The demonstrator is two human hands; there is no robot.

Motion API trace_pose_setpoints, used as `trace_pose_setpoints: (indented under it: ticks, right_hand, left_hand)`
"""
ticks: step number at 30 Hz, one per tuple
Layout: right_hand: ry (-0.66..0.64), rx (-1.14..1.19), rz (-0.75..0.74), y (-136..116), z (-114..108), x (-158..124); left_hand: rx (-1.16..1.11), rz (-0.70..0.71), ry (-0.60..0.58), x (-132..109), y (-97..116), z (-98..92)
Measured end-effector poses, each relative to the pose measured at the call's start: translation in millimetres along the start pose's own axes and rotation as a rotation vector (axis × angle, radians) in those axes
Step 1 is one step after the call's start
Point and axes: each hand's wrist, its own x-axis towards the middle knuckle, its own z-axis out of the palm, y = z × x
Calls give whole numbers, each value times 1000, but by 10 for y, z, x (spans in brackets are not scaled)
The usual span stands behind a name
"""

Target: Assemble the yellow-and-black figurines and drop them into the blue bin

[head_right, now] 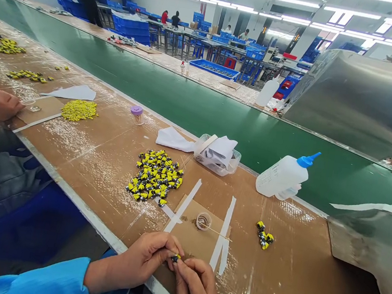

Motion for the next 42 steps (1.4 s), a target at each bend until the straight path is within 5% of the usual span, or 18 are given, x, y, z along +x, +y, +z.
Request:
trace_pose_setpoints:
  ticks: [4,10,18,29,42]
  right_hand:
    - [-46,-9,11,8,8,-1]
    - [-22,22,141,-64,4,17]
    - [257,326,907,134,-319,280]
    - [-2,-104,615,57,-308,576]
    - [123,-18,807,19,-344,628]
  left_hand:
    - [181,93,5,0,-39,-36]
    - [143,-7,11,53,-40,-27]
    - [-132,-166,130,141,-128,-110]
    - [-163,-186,144,160,-143,-117]
    - [-173,-201,131,157,-134,-119]
